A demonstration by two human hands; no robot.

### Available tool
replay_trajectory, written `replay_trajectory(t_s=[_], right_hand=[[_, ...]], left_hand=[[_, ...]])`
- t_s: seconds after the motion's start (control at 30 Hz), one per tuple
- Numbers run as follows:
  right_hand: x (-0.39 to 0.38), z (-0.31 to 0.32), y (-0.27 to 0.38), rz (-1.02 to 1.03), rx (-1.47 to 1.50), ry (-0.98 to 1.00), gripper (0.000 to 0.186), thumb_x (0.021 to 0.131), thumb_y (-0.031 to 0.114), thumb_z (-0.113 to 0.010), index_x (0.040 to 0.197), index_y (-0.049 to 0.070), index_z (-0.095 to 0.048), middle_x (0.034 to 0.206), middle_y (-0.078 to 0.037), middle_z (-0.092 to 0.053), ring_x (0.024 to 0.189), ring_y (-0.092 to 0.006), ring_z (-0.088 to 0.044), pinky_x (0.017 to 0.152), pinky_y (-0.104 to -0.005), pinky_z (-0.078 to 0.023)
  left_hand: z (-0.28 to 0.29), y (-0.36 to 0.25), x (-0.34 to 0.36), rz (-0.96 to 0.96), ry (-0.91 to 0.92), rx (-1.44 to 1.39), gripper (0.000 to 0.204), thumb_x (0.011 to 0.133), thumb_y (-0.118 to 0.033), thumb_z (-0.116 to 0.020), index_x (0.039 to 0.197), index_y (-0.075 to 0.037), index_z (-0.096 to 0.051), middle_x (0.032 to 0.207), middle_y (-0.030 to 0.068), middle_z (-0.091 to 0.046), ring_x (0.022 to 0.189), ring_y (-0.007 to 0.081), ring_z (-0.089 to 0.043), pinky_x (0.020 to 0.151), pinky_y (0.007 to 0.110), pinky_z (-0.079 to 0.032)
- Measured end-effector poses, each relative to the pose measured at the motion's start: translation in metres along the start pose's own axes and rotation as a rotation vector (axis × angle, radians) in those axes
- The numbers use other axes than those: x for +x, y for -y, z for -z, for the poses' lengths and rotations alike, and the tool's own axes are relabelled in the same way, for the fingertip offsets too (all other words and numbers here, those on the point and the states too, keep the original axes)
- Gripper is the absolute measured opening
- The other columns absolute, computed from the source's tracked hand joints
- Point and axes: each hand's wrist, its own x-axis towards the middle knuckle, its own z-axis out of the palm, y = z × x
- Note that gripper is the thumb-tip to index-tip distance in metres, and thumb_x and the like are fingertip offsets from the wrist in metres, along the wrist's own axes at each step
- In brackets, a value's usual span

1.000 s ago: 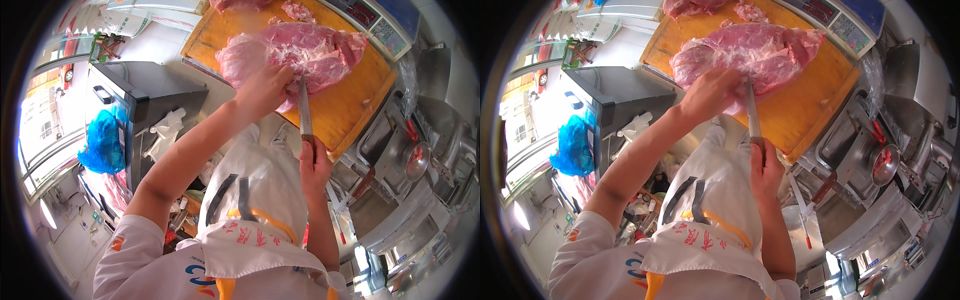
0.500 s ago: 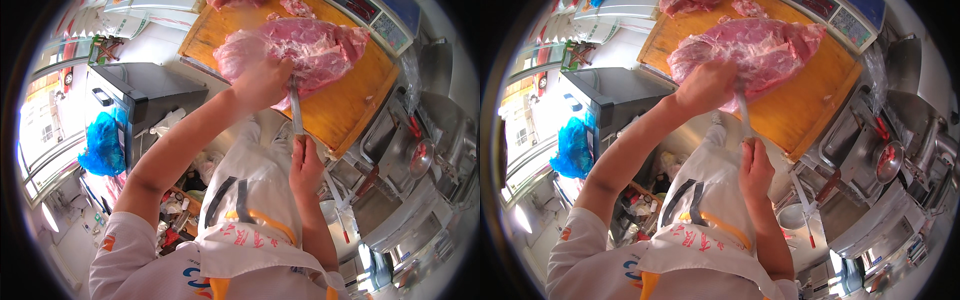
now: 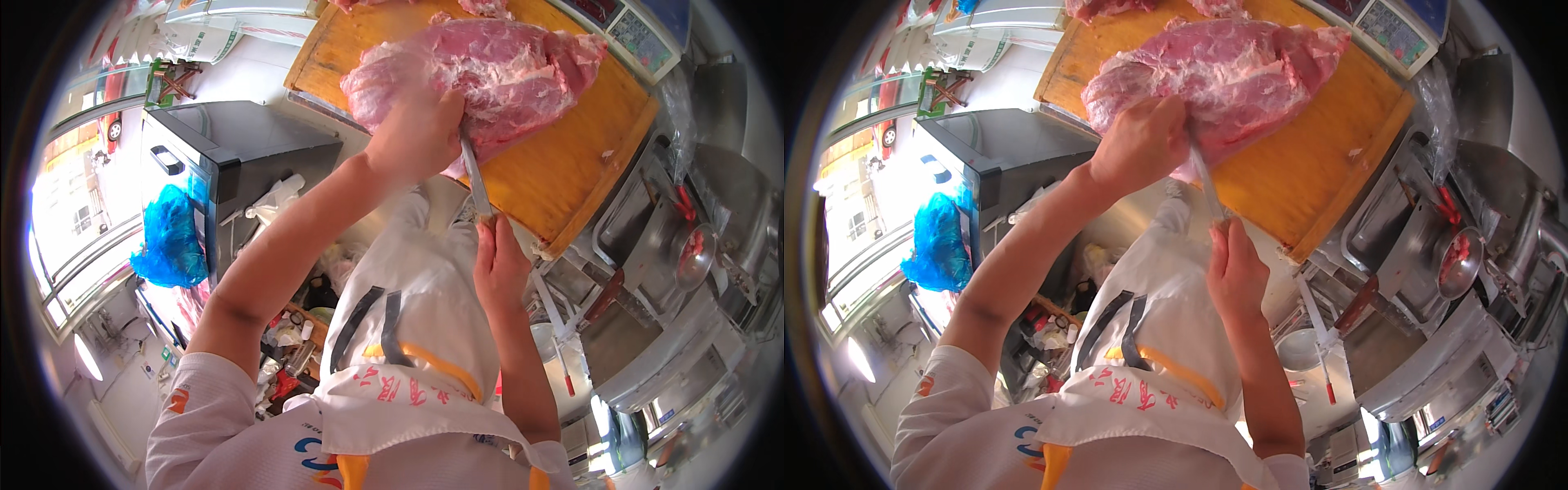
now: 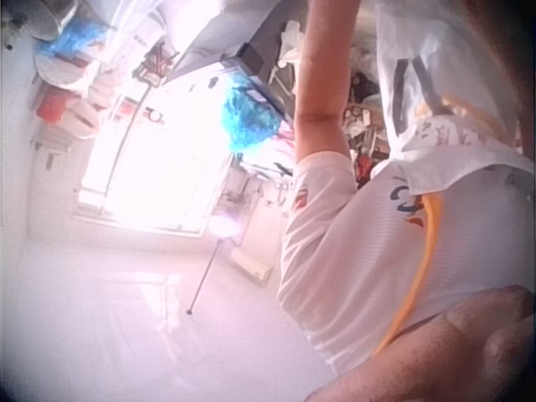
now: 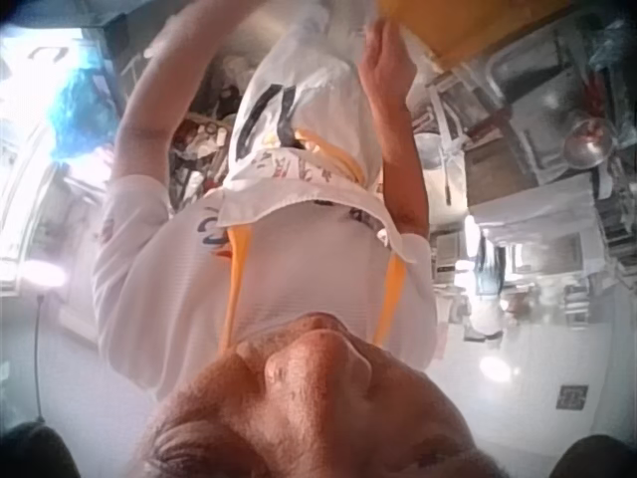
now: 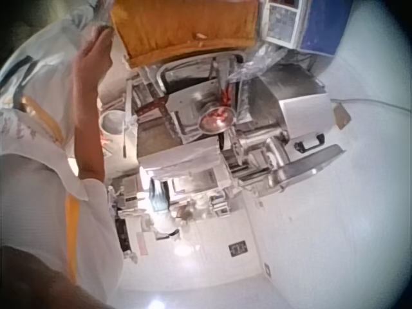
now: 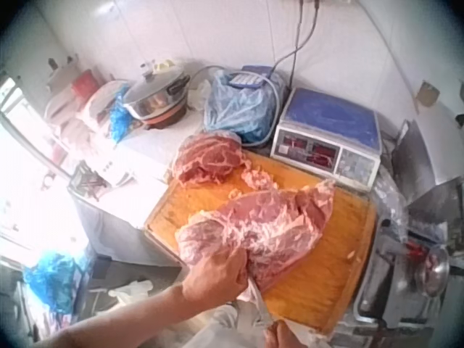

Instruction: The person slices a large piece of raw pork into smaller portions using a knife on a wooden cutting board, setting the pieces aside.

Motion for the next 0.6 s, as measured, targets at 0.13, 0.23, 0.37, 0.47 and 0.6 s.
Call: replay_trajectory(t_s=[0.13, 0.23, 0.37, 0.47, 0.6], right_hand=[[0.012, 0.011, 0.008, -0.015, -0.087, 0.060, 0.019, 0.112, 0.020, -0.065, 0.120, 0.003, -0.064, 0.097, -0.015, -0.075, 0.083, -0.0381, -0.075, 0.068, -0.0433, -0.061], [0.013, 0.009, 0.006, 0.026, -0.097, 0.038, 0.019, 0.112, 0.020, -0.065, 0.120, 0.003, -0.064, 0.096, -0.014, -0.076, 0.083, -0.0369, -0.075, 0.068, -0.0430, -0.060], [0.012, 0.017, -0.002, 0.062, -0.061, 0.058, 0.017, 0.112, 0.017, -0.064, 0.118, 0.001, -0.064, 0.095, -0.016, -0.074, 0.082, -0.0380, -0.074, 0.069, -0.0431, -0.059], [0.030, 0.017, 0.002, 0.083, -0.032, 0.060, 0.015, 0.112, 0.013, -0.063, 0.117, -0.002, -0.065, 0.092, -0.020, -0.071, 0.079, -0.0407, -0.072, 0.071, -0.0421, -0.057], [0.023, 0.022, -0.003, 0.099, -0.027, 0.087, 0.015, 0.111, 0.012, -0.063, 0.116, -0.002, -0.065, 0.092, -0.021, -0.070, 0.077, -0.0416, -0.070, 0.069, -0.0437, -0.055]], left_hand=[[-0.005, 0.001, -0.005, 0.014, -0.067, 0.010, 0.013, 0.084, 0.002, -0.068, 0.091, -0.004, -0.059, 0.081, 0.0160, -0.066, 0.078, 0.0404, -0.069, 0.069, 0.050, -0.056], [-0.009, 0.001, -0.008, 0.016, -0.108, 0.019, 0.013, 0.083, 0.003, -0.068, 0.090, -0.003, -0.058, 0.081, 0.0157, -0.066, 0.079, 0.0394, -0.069, 0.069, 0.049, -0.056], [-0.008, -0.005, -0.011, 0.015, -0.170, -0.013, 0.013, 0.083, 0.003, -0.068, 0.088, -0.004, -0.058, 0.080, 0.0148, -0.064, 0.078, 0.0386, -0.068, 0.069, 0.048, -0.056], [-0.009, -0.006, -0.012, 0.040, -0.186, -0.020, 0.015, 0.080, 0.003, -0.069, 0.087, -0.005, -0.058, 0.078, 0.0133, -0.063, 0.076, 0.0375, -0.067, 0.068, 0.047, -0.056], [-0.011, -0.005, -0.020, 0.026, -0.211, -0.032, 0.018, 0.077, 0.003, -0.070, 0.084, -0.006, -0.056, 0.077, 0.0114, -0.061, 0.075, 0.0356, -0.067, 0.068, 0.045, -0.055]])
